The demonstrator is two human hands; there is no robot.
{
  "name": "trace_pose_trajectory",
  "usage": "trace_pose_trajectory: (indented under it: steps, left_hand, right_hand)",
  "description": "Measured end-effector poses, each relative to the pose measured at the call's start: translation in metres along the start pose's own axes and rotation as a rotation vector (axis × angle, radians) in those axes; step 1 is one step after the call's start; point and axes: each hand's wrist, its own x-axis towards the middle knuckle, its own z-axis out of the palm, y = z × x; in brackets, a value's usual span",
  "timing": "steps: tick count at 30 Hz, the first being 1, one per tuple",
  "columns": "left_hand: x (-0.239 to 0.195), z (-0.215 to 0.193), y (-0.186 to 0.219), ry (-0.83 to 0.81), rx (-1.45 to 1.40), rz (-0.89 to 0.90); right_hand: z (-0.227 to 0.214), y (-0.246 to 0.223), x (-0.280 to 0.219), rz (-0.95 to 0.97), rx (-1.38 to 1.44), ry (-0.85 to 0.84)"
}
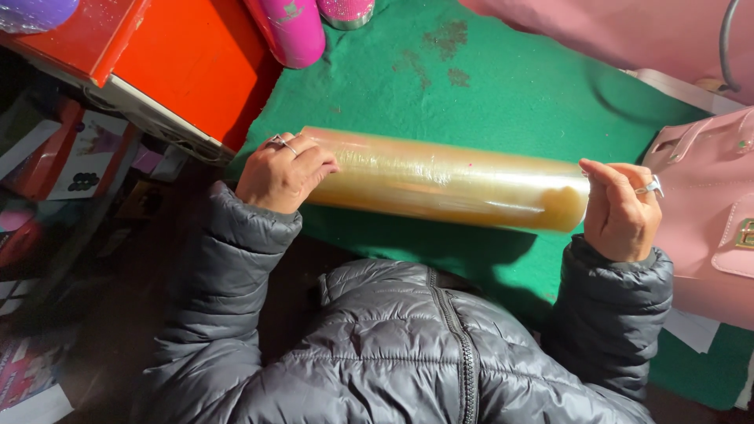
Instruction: The recorder wraps a pink handbag in plastic film for packaging.
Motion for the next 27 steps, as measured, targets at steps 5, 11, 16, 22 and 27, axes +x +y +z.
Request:
trace_pose_trajectory:
  steps: [5, 11, 16, 22, 27]
  left_hand:
    - [0.002, 0.001, 0.000, 0.054, 0.036, -0.012]
    - [-0.001, -0.011, -0.006, -0.002, -0.034, 0.012]
    - [0.000, -0.011, -0.007, 0.029, -0.085, -0.049]
    - [0.006, -0.009, -0.006, 0.124, -0.069, -0.078]
    - [0.012, -0.006, -0.008, 0.192, -0.163, -0.129]
  right_hand:
    - [-0.009, 0.008, 0.004, -0.050, -0.024, -0.101]
    - [-0.015, 0.007, 0.007, -0.101, -0.042, -0.182]
    - [-0.010, 0.010, 0.008, -0.093, -0.089, -0.132]
    - [0.000, 0.013, 0.012, -0.032, -0.067, -0.062]
    - [0.004, 0.011, 0.020, -0.057, -0.073, -0.009]
